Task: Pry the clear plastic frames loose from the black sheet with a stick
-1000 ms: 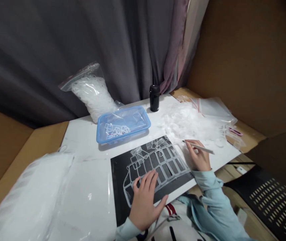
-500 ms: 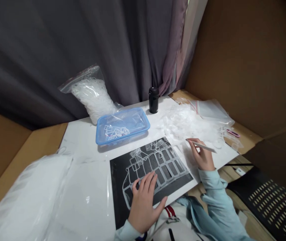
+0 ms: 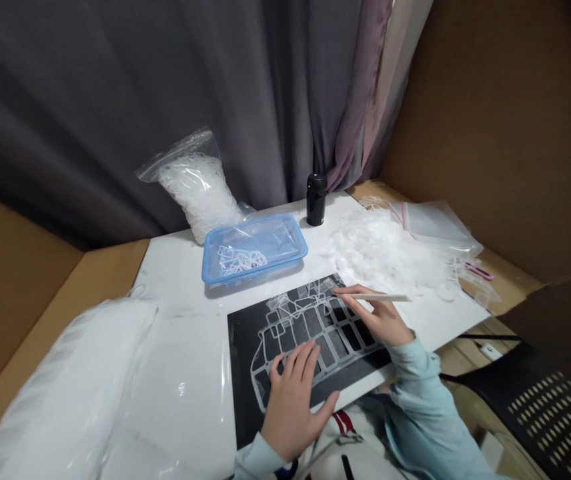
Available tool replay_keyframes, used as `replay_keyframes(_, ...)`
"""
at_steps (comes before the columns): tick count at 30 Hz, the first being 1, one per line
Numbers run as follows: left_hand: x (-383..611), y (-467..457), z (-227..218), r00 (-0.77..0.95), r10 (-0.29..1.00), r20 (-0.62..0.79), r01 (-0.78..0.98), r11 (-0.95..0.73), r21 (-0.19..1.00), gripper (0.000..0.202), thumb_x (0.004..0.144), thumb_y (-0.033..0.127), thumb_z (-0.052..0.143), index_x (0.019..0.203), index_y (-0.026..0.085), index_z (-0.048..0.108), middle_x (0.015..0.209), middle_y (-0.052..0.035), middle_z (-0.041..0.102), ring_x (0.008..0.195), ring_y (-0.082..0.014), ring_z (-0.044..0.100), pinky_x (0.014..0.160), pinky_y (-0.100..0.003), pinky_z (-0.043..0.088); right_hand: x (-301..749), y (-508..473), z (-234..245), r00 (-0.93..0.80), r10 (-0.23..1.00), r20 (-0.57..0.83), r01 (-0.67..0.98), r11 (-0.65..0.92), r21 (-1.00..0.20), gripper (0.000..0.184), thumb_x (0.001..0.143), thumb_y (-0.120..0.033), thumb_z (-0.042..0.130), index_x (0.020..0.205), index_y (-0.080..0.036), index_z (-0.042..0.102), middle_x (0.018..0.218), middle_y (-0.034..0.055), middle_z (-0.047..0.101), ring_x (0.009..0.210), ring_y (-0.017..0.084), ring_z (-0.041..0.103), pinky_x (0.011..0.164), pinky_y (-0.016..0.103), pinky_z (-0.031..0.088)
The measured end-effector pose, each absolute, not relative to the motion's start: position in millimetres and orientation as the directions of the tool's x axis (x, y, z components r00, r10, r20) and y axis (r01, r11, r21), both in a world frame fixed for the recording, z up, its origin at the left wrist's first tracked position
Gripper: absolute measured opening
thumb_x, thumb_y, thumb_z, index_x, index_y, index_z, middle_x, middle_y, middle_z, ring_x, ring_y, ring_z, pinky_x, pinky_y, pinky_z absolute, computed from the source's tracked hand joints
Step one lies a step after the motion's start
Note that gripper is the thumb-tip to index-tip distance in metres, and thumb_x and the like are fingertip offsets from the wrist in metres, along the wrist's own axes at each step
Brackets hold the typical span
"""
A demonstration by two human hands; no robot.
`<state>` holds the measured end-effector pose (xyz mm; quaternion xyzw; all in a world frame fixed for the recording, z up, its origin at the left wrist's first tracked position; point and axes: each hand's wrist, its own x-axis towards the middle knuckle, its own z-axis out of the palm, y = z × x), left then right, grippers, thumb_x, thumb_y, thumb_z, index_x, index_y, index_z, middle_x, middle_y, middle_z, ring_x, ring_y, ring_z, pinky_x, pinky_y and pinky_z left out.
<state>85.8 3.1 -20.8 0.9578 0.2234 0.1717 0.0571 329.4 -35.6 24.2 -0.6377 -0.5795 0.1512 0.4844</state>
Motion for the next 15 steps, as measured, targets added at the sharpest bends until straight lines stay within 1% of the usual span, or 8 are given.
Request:
replay_keyframes(4, 91, 1, -16, 0.817, 0.456, 0.353, 0.419, -0.89, 0.18, 0.057, 0.094, 0.052, 0.045, 0.141, 0.021, 0.043, 0.143, -0.0041, 0.048, 0.127, -0.0235, 0.043, 0.103, -0.043, 0.019, 324, -52, 10, 0.199, 0.956, 0.217, 0.515, 0.086, -0.853, 0.025, 0.097, -0.037, 0.05, 0.107, -0.021, 0.067, 0.109, 0.0045, 0.068, 0.105, 0.018, 0.063, 0.095, 0.031, 0.049)
replay_keyframes(6, 94, 0, -15, 0.825, 0.432, 0.365, 0.4, -0.902, 0.163, 0.057, 0.094, 0.051, 0.044, 0.141, 0.019, 0.043, 0.145, -0.0045, 0.046, 0.129, -0.0233, 0.041, 0.104, -0.042, 0.018, 317, -56, 0, 0.166, 0.968, 0.185, 0.474, 0.086, -0.876, 0.024, 0.097, -0.036, 0.052, 0.106, -0.021, 0.068, 0.109, 0.0043, 0.068, 0.106, 0.017, 0.063, 0.096, 0.03, 0.048)
replay_keyframes(10, 101, 0, -16, 0.874, 0.364, 0.321, 0.334, -0.931, 0.145, 0.057, 0.096, 0.046, 0.042, 0.145, 0.016, 0.037, 0.149, -0.0032, 0.039, 0.135, -0.0217, 0.034, 0.109, -0.042, 0.013, 305, -58, -17, 0.215, 0.952, 0.218, 0.458, 0.099, -0.884, 0.023, 0.097, -0.035, 0.051, 0.105, -0.02, 0.068, 0.111, 0.0052, 0.068, 0.107, 0.017, 0.062, 0.098, 0.03, 0.048)
replay_keyframes(13, 103, 1, -19, 0.888, 0.37, 0.274, 0.338, -0.928, 0.158, 0.059, 0.097, 0.046, 0.042, 0.148, 0.018, 0.032, 0.151, -0.0028, 0.036, 0.138, -0.021, 0.03, 0.11, -0.042, 0.011, 302, -58, -21, 0.226, 0.943, 0.244, 0.477, 0.112, -0.872, 0.024, 0.098, -0.034, 0.05, 0.105, -0.02, 0.068, 0.111, 0.0063, 0.068, 0.106, 0.017, 0.063, 0.097, 0.031, 0.048)
replay_keyframes(15, 103, 1, -20, 0.889, 0.383, 0.252, 0.349, -0.921, 0.172, 0.06, 0.097, 0.047, 0.041, 0.149, 0.019, 0.03, 0.151, -0.0034, 0.036, 0.138, -0.0211, 0.03, 0.11, -0.043, 0.012, 303, -58, -21, 0.218, 0.943, 0.253, 0.489, 0.118, -0.864, 0.024, 0.099, -0.033, 0.049, 0.106, -0.02, 0.067, 0.111, 0.0067, 0.068, 0.106, 0.017, 0.063, 0.097, 0.031, 0.048)
